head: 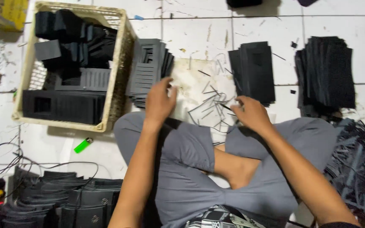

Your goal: Removing the center cutouts from pre-cut black leather or synthetic material pieces by hand

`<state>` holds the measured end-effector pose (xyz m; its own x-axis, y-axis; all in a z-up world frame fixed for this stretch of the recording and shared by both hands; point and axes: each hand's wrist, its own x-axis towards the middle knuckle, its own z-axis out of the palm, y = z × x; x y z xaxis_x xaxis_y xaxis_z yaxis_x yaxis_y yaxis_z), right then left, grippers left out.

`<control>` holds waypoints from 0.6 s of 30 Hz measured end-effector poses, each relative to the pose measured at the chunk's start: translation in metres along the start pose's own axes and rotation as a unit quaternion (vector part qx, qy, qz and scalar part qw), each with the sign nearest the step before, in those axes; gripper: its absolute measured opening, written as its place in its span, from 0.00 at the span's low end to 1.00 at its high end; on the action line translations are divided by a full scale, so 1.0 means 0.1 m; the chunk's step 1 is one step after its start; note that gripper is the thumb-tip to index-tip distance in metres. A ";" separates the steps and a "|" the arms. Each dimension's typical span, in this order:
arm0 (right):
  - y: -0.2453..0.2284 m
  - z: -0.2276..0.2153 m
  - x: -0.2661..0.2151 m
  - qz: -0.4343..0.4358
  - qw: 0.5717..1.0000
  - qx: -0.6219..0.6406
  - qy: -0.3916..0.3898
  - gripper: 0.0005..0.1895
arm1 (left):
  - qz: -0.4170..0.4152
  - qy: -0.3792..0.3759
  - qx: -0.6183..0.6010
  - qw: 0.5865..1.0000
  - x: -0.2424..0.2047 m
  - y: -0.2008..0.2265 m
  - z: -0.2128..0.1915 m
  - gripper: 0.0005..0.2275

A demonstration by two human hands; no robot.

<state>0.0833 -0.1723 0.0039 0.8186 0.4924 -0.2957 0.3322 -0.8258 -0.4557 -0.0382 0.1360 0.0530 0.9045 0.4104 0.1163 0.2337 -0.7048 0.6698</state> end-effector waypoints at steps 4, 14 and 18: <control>0.46 0.15 -0.17 0.071 0.992 -0.042 -0.097 0.35 | -0.051 -0.314 0.013 0.948 -0.10 0.11 0.87 0.23; 0.20 0.32 -0.02 -0.014 0.962 0.268 -0.042 0.29 | 0.081 -0.343 0.209 0.912 -0.33 -0.24 1.74 0.15; 0.46 0.29 0.13 -0.132 0.946 0.185 0.231 0.15 | 0.011 -0.211 0.164 0.964 -0.17 0.11 1.35 0.08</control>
<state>0.0956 -0.1965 -0.0449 0.8760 0.4249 0.2281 0.4363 -0.4969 -0.7502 -0.0033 0.0431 -0.0401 0.9588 0.1703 -0.2273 0.2506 -0.8839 0.3947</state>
